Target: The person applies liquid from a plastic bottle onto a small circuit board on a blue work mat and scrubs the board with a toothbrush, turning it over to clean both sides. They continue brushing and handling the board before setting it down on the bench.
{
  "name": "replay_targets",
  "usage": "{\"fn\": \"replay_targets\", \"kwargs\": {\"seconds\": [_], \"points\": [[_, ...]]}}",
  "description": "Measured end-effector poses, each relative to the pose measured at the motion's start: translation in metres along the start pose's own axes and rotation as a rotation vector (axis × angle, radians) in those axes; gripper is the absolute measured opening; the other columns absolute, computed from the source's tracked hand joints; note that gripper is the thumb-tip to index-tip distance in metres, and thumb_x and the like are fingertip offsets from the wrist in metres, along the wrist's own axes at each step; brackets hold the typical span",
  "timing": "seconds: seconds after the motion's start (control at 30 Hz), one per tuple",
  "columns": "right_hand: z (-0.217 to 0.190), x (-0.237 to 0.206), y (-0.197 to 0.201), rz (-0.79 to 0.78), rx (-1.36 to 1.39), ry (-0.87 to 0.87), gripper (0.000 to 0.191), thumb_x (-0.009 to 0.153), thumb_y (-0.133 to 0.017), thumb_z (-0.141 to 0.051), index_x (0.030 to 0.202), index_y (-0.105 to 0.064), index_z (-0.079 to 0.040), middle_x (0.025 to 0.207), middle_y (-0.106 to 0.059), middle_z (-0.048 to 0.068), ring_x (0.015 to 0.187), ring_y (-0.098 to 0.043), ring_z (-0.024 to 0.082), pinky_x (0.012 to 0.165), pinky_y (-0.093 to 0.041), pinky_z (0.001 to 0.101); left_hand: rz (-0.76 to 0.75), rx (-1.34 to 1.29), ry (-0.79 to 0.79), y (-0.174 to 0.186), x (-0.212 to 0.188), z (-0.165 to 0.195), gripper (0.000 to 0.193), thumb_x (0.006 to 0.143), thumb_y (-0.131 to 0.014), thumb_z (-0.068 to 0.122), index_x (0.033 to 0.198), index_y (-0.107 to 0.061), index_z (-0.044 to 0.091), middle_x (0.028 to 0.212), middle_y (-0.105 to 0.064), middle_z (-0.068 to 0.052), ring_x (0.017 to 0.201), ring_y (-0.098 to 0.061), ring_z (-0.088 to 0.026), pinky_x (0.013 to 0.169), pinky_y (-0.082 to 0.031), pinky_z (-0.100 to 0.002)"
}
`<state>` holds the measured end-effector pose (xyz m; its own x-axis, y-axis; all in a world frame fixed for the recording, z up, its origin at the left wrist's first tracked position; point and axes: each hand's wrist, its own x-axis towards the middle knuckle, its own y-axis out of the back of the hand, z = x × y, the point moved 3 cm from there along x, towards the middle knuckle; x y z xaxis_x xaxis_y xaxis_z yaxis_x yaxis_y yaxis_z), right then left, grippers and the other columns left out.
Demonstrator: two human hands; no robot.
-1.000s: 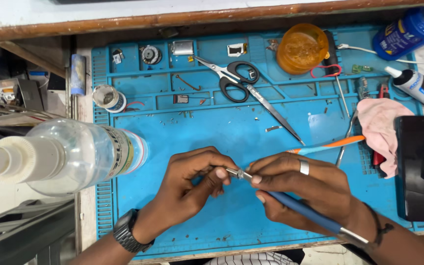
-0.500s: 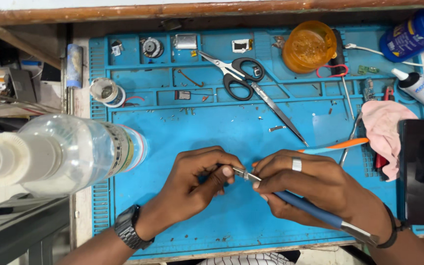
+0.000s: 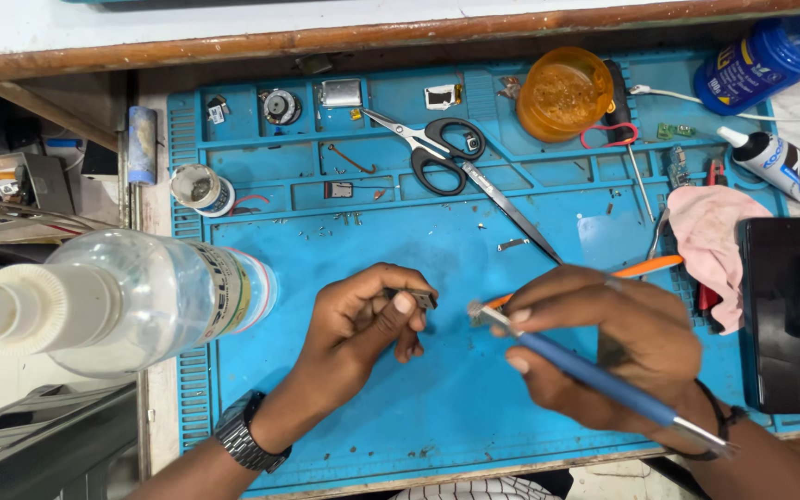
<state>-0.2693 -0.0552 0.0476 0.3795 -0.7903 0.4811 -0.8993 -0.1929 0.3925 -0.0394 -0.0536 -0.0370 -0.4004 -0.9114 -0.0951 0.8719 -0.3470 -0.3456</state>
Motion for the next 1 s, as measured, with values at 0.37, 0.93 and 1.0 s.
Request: {"fn": "replay_targets", "kwargs": {"seconds": [0.37, 0.93, 1.0], "points": [[0.006, -0.005, -0.016, -0.062, -0.049, 0.016, 0.027, 0.085, -0.081, -0.006, 0.106, -0.065, -0.002, 0.1, -0.076, 0.013, 0.088, -0.08, 0.019, 0.07, -0.063, 0.0267, -0.011, 0.044, -0.009, -0.005, -0.002, 0.001, 0.022, 0.106, -0.057, 0.012, 0.117, -0.068, -0.004, 0.09, -0.072, -0.009, 0.07, -0.066, -0.01, 0.06, -0.056, -0.025], [0.017, -0.01, -0.016, -0.113, 0.331, -0.279, 0.02, 0.092, -0.075, 0.001, 0.109, -0.066, 0.0, 0.104, -0.078, 0.017, 0.094, -0.08, 0.022, 0.08, -0.065, 0.0318, -0.028, 0.238, -0.068, -0.007, -0.002, 0.015, 0.018, 0.105, -0.059, 0.009, 0.11, -0.073, -0.002, 0.083, -0.071, -0.007, 0.063, -0.063, -0.008, 0.054, -0.052, -0.025], [0.014, -0.008, -0.012, -0.138, 0.239, -0.248, 0.021, 0.09, -0.077, 0.0, 0.108, -0.066, -0.001, 0.103, -0.079, 0.015, 0.092, -0.081, 0.02, 0.076, -0.065, 0.0299, -0.063, 0.269, -0.104, -0.008, -0.002, 0.017, 0.018, 0.104, -0.059, 0.01, 0.11, -0.072, -0.002, 0.085, -0.07, -0.006, 0.065, -0.063, -0.008, 0.054, -0.053, -0.025]]}}
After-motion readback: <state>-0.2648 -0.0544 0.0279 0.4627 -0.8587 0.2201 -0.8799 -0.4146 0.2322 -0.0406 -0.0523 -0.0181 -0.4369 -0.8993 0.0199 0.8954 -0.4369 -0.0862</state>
